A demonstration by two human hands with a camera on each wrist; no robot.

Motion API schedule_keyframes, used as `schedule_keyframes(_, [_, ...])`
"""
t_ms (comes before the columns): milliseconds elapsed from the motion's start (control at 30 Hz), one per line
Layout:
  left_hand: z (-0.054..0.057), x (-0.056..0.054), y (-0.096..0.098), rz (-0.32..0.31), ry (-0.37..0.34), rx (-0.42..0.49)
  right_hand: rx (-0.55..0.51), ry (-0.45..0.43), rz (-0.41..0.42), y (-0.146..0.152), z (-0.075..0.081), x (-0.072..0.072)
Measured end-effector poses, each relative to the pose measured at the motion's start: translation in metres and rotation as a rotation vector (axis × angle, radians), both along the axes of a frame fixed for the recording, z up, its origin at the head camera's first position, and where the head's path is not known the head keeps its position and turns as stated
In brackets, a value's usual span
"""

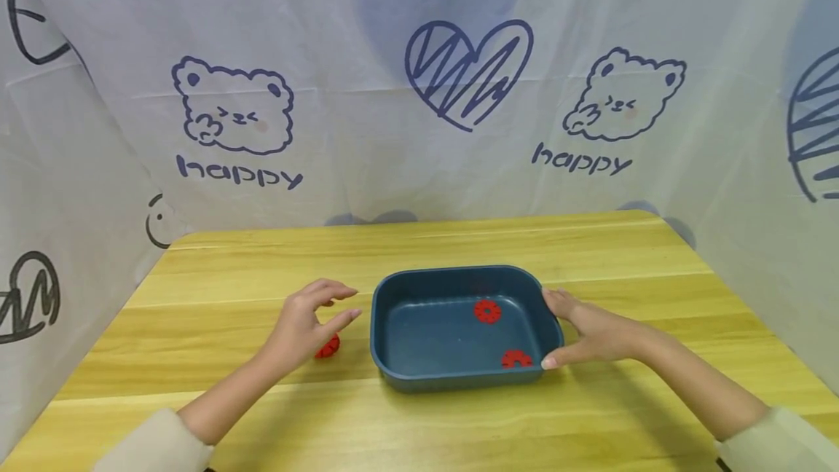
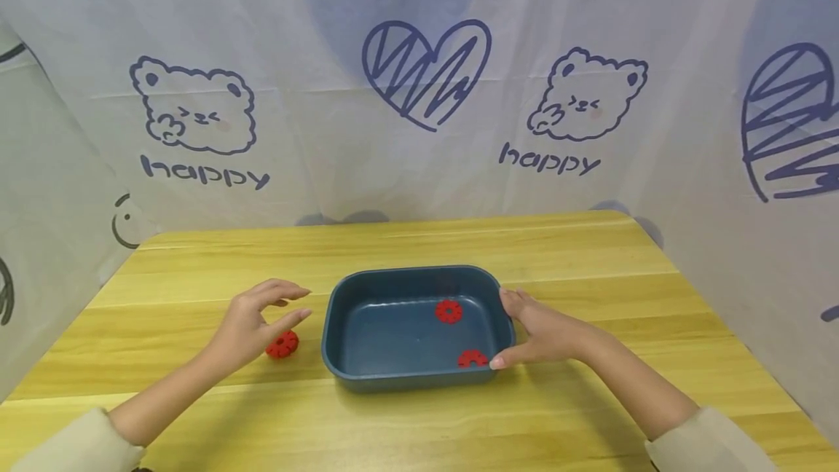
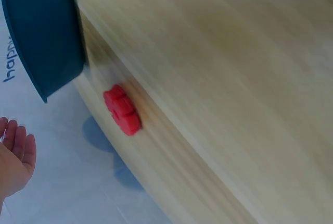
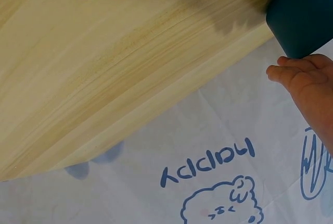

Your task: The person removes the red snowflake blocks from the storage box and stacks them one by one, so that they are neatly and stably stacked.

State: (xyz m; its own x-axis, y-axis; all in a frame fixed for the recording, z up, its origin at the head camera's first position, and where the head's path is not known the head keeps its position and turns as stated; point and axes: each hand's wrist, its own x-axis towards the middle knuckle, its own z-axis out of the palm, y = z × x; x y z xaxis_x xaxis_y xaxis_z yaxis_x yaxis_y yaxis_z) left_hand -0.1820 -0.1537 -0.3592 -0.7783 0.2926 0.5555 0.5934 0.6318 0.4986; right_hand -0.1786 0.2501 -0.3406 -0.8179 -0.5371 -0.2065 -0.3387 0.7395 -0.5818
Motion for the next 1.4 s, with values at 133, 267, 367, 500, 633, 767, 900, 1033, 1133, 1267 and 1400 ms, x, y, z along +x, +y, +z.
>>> schedule_keyframes(133, [0.002,0.000,0.009,-0.028,-0.039,0.025,0.003,-0.002,-0.004,0.000,0.001,0.001])
schedule_keyframes(267, [0.003,-0.001,0.021,-0.060,-0.068,0.047,0.009,0.001,-0.006,-0.001,0.002,0.001])
schedule_keyframes(367, [0.003,-0.003,0.030,-0.088,-0.072,0.058,0.008,0.005,-0.007,-0.001,0.003,0.002])
schedule_keyframes(500, [0.001,-0.005,0.041,-0.126,-0.065,0.068,0.007,0.006,-0.010,-0.001,0.002,0.002])
schedule_keyframes(633, [0.001,-0.004,0.051,-0.152,-0.052,0.080,0.011,0.008,-0.013,0.000,0.001,0.002])
schedule_keyframes(767, [0.000,-0.004,0.060,-0.172,-0.045,0.084,0.004,0.008,-0.010,0.000,0.000,0.002])
schedule_keyframes(900, [-0.001,-0.005,0.068,-0.187,-0.049,0.085,-0.005,0.006,-0.005,0.001,-0.001,0.002])
schedule_keyframes(1033, [-0.002,-0.006,0.076,-0.214,-0.064,0.089,-0.008,0.009,0.000,0.001,-0.001,0.002])
schedule_keyframes(1133, [-0.002,-0.006,0.082,-0.224,-0.087,0.076,-0.006,0.009,0.001,0.001,-0.001,0.002])
schedule_keyframes(1267, [-0.003,-0.006,0.089,-0.242,-0.113,0.069,-0.007,-0.002,0.000,0.001,-0.001,0.001])
schedule_keyframes(1400, [-0.006,-0.007,0.099,-0.271,-0.126,0.088,-0.008,-0.009,-0.003,0.001,-0.001,0.000])
